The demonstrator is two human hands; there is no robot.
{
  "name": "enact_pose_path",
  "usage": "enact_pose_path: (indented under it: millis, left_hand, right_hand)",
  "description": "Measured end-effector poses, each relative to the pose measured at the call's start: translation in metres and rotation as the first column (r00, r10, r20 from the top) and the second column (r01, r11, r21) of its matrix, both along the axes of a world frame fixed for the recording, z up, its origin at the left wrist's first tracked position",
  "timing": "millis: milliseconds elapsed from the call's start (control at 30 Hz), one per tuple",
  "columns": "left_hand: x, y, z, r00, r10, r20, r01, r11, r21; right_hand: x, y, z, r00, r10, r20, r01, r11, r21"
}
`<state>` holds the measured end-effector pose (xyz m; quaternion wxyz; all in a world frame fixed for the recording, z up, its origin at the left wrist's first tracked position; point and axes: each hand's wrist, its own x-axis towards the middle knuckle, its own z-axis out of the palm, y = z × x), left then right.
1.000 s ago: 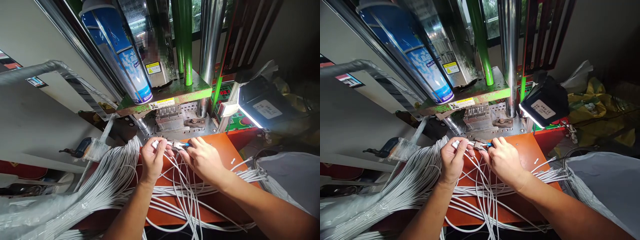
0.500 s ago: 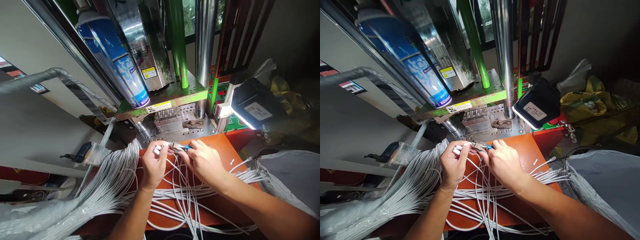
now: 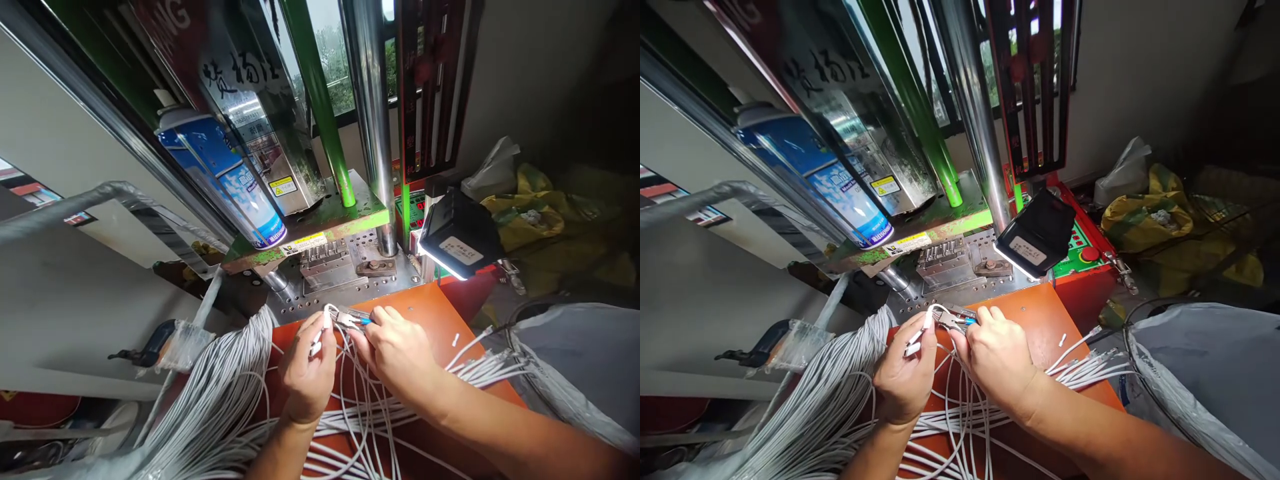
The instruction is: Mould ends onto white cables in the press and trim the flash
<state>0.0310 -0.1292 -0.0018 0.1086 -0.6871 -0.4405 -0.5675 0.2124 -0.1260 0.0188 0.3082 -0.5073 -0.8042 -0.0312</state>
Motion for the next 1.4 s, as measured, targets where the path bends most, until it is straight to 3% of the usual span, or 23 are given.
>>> enact_pose_path:
  millis: [167,300,433,633,767,900,967,1100,1267,1333,1400]
  left_hand:
    - [0.001,-0.002,0.003,0.999,0.007,0.04,-0.006,1.0,-0.012]
    - [0.004,-0.004,0.014,0.963,0.011,0.268,0.015,0.995,-0.097]
    - [0.002,-0.001,0.026,0.86,-0.046,0.509,0.198,0.948,-0.249]
    - [-0.001,-0.001,0.027,0.797,-0.177,0.577,0.433,0.834,-0.342]
    - [-0.002,-0.001,0.027,0.766,-0.217,0.605,0.505,0.786,-0.357]
    - [-0.004,0.003,0.025,0.739,-0.217,0.638,0.549,0.743,-0.384]
    - [-0.005,0.005,0.024,0.729,-0.212,0.651,0.561,0.73,-0.39]
    - [-0.008,0.006,0.022,0.679,-0.221,0.7,0.632,0.662,-0.404]
    - [-0.011,0.004,0.026,0.773,-0.208,0.599,0.558,0.671,-0.488]
    - [-0.012,0.005,0.028,0.759,-0.216,0.614,0.581,0.651,-0.489]
    - [-0.014,0.007,0.029,0.696,-0.234,0.679,0.654,0.598,-0.464]
  right_hand:
    - [0.004,0.005,0.0,0.997,0.073,-0.033,-0.073,0.997,0.005]
    - [0.01,0.007,0.003,0.987,0.156,-0.048,-0.158,0.987,-0.037]
    - [0.017,0.012,0.01,0.988,0.153,0.0,-0.153,0.988,0.038]
    - [0.018,0.022,0.01,0.981,0.148,0.124,-0.165,0.977,0.133]
    - [0.018,0.021,0.004,0.981,0.161,0.108,-0.17,0.982,0.083]
    - [0.019,0.02,0.002,0.973,0.222,-0.066,-0.228,0.968,-0.108]
    - [0.02,0.022,0.003,0.942,0.261,-0.211,-0.311,0.916,-0.255]
    - [0.021,0.025,0.01,0.823,0.314,-0.472,-0.538,0.698,-0.473]
    - [0.021,0.023,0.013,0.75,0.287,-0.596,-0.622,0.613,-0.488]
    - [0.022,0.024,0.012,0.683,0.239,-0.69,-0.703,0.472,-0.533]
    - [0.022,0.025,0.011,0.573,0.126,-0.81,-0.805,0.268,-0.529]
